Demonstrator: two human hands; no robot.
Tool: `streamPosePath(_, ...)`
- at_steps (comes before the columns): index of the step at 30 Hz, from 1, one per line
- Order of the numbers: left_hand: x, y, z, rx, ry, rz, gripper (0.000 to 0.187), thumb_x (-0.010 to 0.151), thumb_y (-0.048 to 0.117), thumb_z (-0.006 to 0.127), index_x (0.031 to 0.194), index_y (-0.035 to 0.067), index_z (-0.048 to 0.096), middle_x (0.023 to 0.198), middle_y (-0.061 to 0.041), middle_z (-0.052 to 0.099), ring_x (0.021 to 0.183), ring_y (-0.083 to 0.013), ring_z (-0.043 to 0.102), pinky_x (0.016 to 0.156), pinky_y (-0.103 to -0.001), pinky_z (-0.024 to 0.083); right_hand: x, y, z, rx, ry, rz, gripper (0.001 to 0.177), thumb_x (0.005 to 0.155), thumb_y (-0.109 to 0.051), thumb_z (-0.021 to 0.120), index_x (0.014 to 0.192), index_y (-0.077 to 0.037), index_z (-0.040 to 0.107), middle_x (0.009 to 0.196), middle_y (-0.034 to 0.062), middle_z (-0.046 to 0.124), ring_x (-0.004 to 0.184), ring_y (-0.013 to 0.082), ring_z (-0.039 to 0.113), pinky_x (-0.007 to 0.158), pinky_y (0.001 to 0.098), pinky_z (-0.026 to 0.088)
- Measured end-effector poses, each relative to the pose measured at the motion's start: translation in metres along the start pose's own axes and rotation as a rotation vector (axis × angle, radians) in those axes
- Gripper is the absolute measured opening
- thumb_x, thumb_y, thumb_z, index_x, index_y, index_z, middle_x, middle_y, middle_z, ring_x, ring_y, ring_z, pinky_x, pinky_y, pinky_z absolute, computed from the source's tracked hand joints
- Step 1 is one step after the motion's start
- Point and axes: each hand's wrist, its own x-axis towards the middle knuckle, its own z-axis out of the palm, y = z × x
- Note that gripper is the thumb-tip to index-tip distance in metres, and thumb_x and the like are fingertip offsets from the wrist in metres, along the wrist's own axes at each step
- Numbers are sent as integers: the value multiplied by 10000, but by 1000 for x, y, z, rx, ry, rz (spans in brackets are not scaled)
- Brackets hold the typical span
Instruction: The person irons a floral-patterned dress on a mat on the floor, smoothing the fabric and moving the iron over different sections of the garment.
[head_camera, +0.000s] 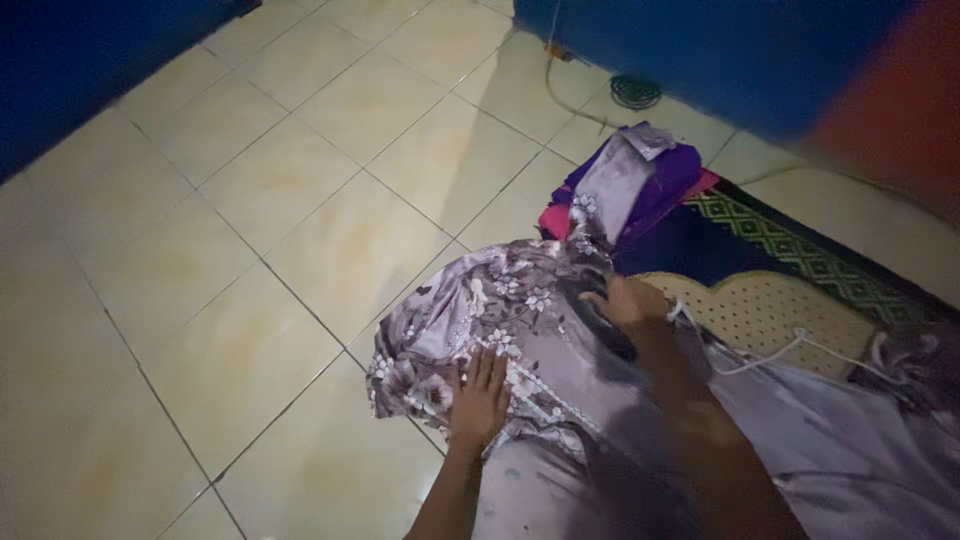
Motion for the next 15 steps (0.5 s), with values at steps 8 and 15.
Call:
streamPosePath(8,-2,-2,0,-1,70,42,570,1016,341,452,1523,84,408,1616,-153,348,1519,-327,245,1213,-623,118,-97,-20,-57,263,-518,286,382,878,-365,678,1182,-133,676,1073,168,724,1007,364,694,885,505,535)
streamPosePath(15,1,0,6,33,89,10,544,1013,342,457,1494,91,435,1600,-127,368,1503,-321,267,1184,-645,127,-69,19,-83,-98,-427,381,501,947,-561,606,1273,-182,649,1001,151,749,901,339,736,790,522,564)
